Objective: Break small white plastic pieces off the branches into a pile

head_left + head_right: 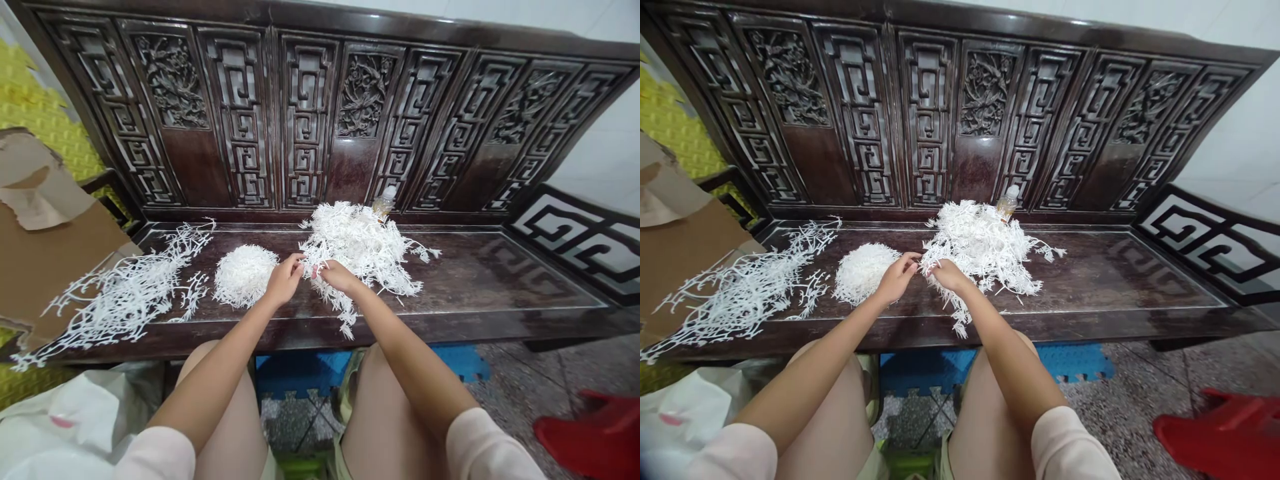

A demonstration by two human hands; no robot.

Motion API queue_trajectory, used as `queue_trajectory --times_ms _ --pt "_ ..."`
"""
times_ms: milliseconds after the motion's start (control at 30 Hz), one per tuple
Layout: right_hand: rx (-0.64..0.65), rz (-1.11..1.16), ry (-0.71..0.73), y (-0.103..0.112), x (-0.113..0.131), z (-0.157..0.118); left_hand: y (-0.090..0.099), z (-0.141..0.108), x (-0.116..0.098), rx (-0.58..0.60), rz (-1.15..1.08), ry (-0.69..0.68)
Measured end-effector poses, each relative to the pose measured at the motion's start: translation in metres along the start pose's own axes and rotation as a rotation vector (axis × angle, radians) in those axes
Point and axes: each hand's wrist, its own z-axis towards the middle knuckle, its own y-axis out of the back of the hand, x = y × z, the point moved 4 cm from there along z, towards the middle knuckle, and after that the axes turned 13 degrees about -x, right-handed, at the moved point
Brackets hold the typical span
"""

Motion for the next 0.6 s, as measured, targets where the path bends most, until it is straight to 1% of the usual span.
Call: queue_trajectory --times_ms 133,267,433,533,600 --pt "-0.026 0.036 -0.026 0.001 -0.006 0.006 -0.006 -0.008 -0.017 0.005 0.205 -0.133" --pt "-0.043 0.015 -0.023 0.001 -0.010 0.009 -0.007 -0.012 -0.028 -0.031 0.417 -0.173" --pt "-0.057 0.012 -0.059 0.002 -0.016 0.011 -0.004 -0.012 -0.028 -0.058 0.514 -0.191" --pt "-0.055 0.080 -0.099 0.002 -0.018 0.012 -0.004 -0.012 -0.025 -0.051 0.546 -0.220" --pt "-0.043 0.126 -0.093 0.002 -0.018 0.012 -0.005 -0.012 -0.024 -0.044 0.558 -0.234"
